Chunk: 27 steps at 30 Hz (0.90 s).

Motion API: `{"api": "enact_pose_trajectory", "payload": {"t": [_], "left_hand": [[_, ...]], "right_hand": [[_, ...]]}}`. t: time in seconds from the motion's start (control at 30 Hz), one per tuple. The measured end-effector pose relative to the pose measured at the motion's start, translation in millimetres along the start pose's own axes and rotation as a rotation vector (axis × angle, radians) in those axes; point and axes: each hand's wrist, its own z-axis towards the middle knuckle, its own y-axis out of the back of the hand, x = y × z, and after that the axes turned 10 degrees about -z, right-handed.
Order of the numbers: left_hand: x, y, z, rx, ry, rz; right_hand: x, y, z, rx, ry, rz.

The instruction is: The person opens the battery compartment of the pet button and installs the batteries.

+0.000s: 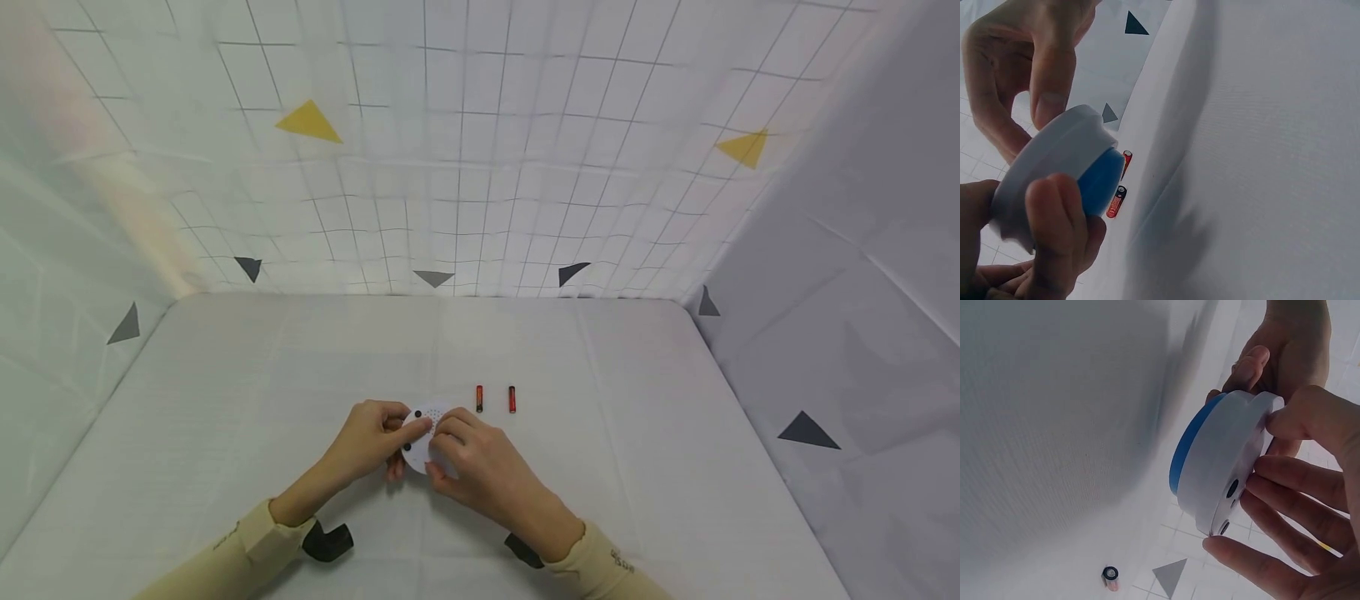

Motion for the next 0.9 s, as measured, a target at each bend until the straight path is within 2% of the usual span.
{"api": "enact_pose_trajectory", "payload": {"t": [0.27, 0.9], "left_hand": [[-1.0, 0.5, 0.9, 0.000, 0.006, 0.030], [-4.1, 1.1, 0.9, 0.026, -0.018, 0.044]], "right_hand": [[0.0, -0.9, -0.1, -0.032, 0.042, -0.004], [-0.2, -2.3, 0.9, -0.046, 0.059, 0.019]]}}
